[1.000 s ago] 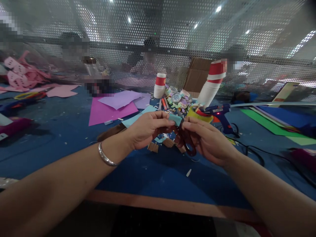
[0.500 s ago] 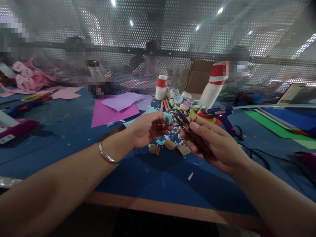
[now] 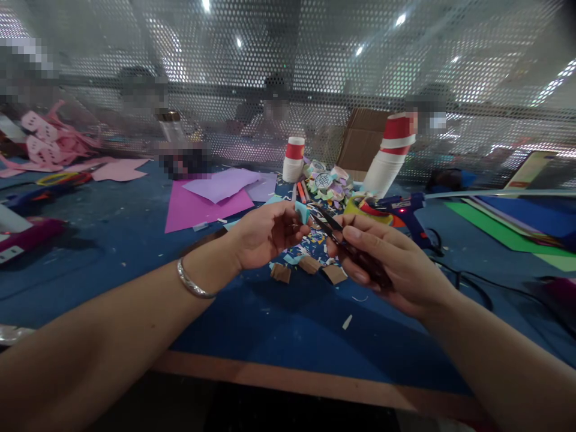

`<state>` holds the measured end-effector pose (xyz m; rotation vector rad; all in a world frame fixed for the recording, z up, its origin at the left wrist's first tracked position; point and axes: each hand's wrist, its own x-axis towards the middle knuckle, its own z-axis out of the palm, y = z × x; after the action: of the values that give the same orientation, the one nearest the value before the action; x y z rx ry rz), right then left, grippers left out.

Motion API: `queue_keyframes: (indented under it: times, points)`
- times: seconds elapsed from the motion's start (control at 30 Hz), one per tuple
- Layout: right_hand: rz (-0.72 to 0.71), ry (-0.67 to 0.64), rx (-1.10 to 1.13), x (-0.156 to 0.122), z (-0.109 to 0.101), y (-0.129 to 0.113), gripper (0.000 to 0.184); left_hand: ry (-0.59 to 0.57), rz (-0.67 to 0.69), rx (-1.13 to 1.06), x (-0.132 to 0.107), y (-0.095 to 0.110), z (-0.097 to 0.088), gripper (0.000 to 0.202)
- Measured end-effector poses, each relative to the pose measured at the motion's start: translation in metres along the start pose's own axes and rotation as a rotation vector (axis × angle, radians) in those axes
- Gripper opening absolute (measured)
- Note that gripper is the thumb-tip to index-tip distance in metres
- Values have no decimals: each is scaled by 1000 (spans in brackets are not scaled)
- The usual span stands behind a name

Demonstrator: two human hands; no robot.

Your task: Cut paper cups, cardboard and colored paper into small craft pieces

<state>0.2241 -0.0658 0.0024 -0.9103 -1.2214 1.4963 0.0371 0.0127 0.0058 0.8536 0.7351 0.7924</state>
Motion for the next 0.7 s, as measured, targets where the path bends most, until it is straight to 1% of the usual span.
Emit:
queue_keyframes:
  times: [0.1,0.23,0.4,0.53,0.6,0.7]
  points:
    - [11,-3,-1,0,0,0,30,-22,22,3,0,0,0,22]
    - [12,-12,-5,1,0,1,30,-25,24,-8,-1,0,1,25]
    - [2,-5,-13,1,-1,2,30,-39,26,-5,-2,0,0,22]
    - [2,0,-18,2,-1,2,31,-25,25,-15,-1,0,0,19]
    - [0,1,-20,1,-1,2,31,-21,43,-4,-1,-1,0,17]
    - [-7,7,-23,1,-1,2,31,-56,123,43,-4,-3,1,14]
